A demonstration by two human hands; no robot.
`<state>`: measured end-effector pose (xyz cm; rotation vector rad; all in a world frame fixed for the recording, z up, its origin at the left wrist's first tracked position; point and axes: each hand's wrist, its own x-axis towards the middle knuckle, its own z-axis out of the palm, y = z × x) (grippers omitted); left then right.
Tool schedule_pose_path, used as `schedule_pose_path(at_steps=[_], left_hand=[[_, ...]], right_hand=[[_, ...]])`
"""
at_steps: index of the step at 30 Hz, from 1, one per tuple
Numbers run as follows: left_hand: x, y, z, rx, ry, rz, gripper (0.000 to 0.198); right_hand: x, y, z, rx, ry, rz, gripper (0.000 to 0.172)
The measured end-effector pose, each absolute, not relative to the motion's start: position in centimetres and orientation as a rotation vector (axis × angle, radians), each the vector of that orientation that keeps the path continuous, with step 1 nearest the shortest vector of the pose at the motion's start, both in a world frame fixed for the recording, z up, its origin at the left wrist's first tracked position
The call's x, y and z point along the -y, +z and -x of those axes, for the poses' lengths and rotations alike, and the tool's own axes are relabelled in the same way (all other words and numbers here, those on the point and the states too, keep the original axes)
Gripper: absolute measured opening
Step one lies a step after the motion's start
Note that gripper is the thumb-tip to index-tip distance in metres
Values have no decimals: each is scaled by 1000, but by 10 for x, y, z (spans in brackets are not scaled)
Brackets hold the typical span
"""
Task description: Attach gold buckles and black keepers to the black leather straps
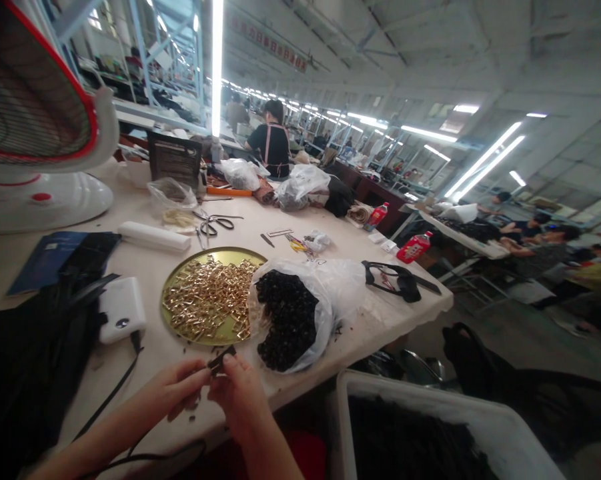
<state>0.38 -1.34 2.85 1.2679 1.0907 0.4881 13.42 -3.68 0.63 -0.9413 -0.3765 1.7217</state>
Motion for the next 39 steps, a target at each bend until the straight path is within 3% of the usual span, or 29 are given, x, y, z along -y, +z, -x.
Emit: schedule_pose_path(at_steps=[7,16,22,39], left_hand=[[18,21,-3,-1095,514,-1376,29],[19,17,-1,-1061,490,-1385,36],[21,21,2,-1035,460,-1438,35],[29,27,3,-1124,468,-1646,27]], right_hand=[[39,2,-135,412,1750,944,24],[41,10,-135,881,1388,1152,26],[40,4,-135,594,1618,1024,36],[44,-3,-133,530,1784,934,27]])
